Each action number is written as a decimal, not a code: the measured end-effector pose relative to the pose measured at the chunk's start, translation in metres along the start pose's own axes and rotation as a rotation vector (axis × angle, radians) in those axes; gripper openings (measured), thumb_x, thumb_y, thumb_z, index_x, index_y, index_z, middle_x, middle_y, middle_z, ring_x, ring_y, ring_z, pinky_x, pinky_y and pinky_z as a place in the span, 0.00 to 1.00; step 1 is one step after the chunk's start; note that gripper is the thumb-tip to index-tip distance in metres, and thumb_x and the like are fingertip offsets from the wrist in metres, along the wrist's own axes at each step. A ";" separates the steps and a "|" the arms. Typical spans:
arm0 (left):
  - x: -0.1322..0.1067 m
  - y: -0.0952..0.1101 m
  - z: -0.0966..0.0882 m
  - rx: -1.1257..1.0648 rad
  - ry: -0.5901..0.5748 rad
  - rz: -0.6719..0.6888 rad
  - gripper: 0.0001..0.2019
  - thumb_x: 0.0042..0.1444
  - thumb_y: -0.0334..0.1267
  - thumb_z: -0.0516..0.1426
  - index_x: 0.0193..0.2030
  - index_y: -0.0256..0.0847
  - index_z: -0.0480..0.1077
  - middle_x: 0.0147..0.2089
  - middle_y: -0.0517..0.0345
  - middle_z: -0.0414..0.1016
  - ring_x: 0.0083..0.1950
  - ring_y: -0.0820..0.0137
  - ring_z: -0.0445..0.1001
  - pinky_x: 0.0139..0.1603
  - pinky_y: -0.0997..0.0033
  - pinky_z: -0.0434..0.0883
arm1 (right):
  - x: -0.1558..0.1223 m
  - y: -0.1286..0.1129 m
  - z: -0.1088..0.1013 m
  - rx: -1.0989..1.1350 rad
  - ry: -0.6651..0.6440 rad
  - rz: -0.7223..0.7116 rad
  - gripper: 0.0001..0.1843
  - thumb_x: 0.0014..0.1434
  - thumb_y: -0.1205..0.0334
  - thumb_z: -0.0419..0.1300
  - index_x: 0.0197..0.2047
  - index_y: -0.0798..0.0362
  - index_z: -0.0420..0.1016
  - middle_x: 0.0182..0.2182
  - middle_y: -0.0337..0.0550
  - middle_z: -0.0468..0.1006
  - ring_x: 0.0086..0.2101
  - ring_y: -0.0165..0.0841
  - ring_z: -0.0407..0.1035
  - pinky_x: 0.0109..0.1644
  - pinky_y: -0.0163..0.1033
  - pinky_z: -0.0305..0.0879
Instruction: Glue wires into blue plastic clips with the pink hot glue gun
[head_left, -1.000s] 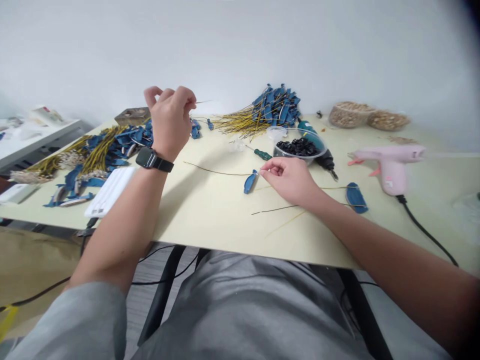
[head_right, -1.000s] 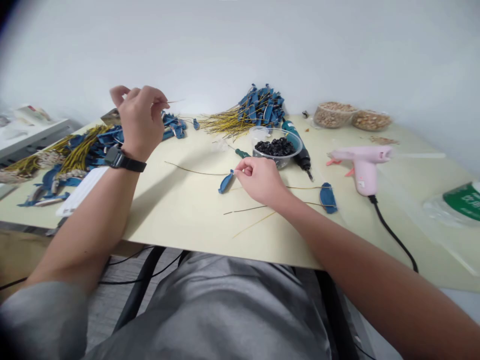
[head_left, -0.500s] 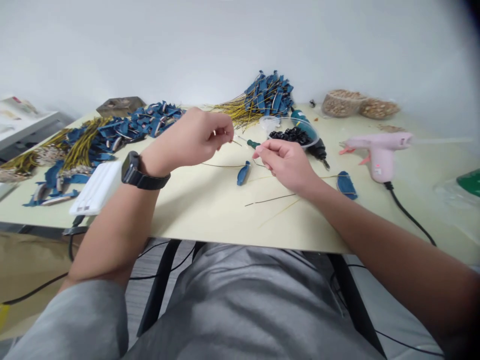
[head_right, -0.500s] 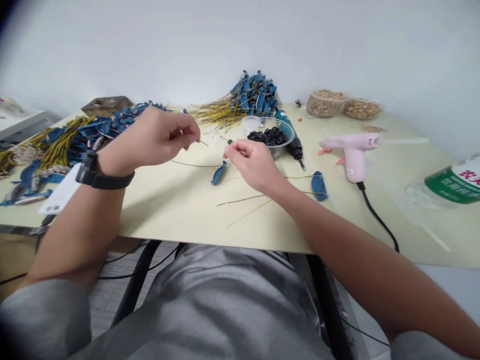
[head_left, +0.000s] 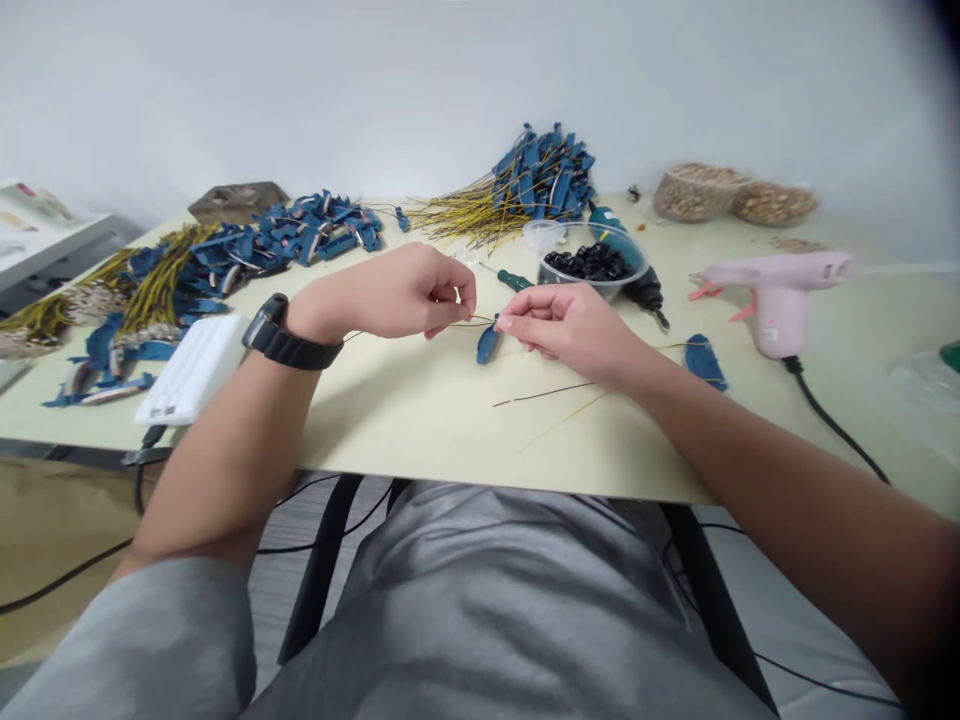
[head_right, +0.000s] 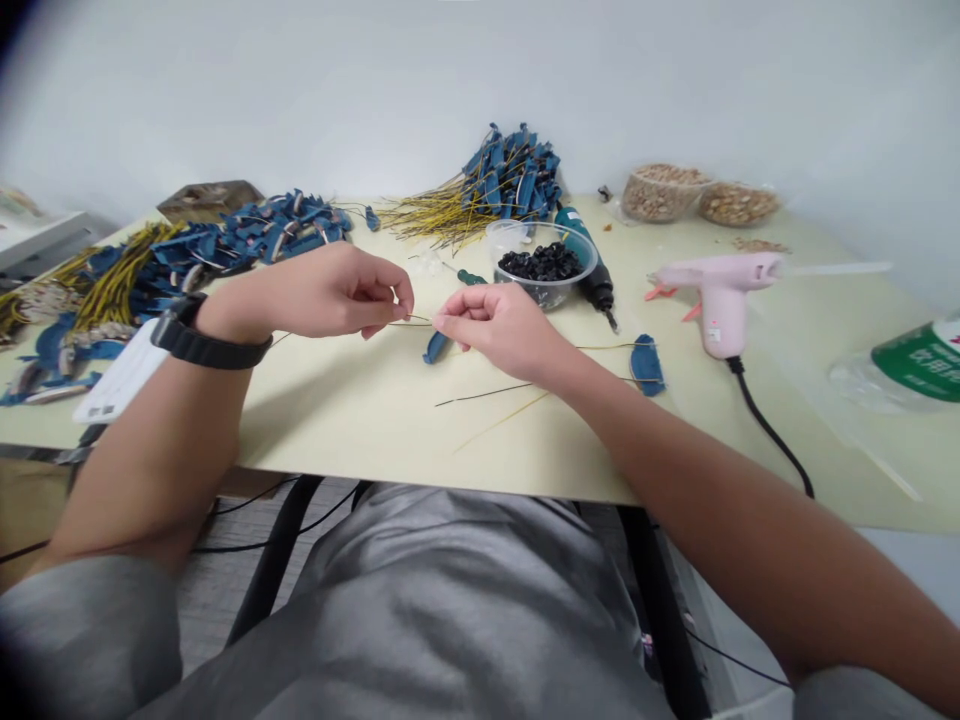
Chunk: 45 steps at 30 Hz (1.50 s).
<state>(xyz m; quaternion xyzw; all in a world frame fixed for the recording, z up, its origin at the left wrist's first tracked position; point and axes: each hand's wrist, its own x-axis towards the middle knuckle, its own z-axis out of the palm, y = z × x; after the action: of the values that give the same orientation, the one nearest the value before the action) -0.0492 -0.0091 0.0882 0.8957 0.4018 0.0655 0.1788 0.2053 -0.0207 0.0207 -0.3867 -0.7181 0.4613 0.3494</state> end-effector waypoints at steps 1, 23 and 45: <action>0.000 0.000 -0.001 -0.006 -0.021 -0.014 0.09 0.63 0.37 0.59 0.44 0.41 0.80 0.28 0.62 0.81 0.26 0.74 0.73 0.34 0.73 0.65 | -0.001 -0.001 0.000 -0.010 -0.001 0.007 0.08 0.66 0.60 0.73 0.38 0.55 0.84 0.23 0.35 0.74 0.24 0.26 0.61 0.30 0.38 0.54; 0.015 -0.011 0.018 -0.103 -0.174 0.027 0.09 0.63 0.37 0.60 0.42 0.41 0.84 0.30 0.60 0.80 0.28 0.73 0.72 0.34 0.71 0.63 | -0.001 0.005 0.003 -0.159 -0.012 0.093 0.07 0.67 0.64 0.72 0.35 0.54 0.86 0.22 0.36 0.75 0.23 0.27 0.62 0.29 0.39 0.54; 0.016 -0.016 0.021 -0.094 -0.173 0.050 0.09 0.65 0.40 0.61 0.41 0.41 0.83 0.32 0.58 0.84 0.30 0.71 0.76 0.35 0.71 0.65 | -0.003 0.008 0.004 -0.168 -0.064 0.094 0.05 0.64 0.62 0.70 0.36 0.54 0.85 0.23 0.36 0.74 0.23 0.28 0.62 0.27 0.39 0.52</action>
<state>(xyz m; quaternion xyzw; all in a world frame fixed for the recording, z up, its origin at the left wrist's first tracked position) -0.0444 0.0070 0.0618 0.8985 0.3587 0.0112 0.2527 0.2045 -0.0226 0.0119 -0.4329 -0.7460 0.4275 0.2708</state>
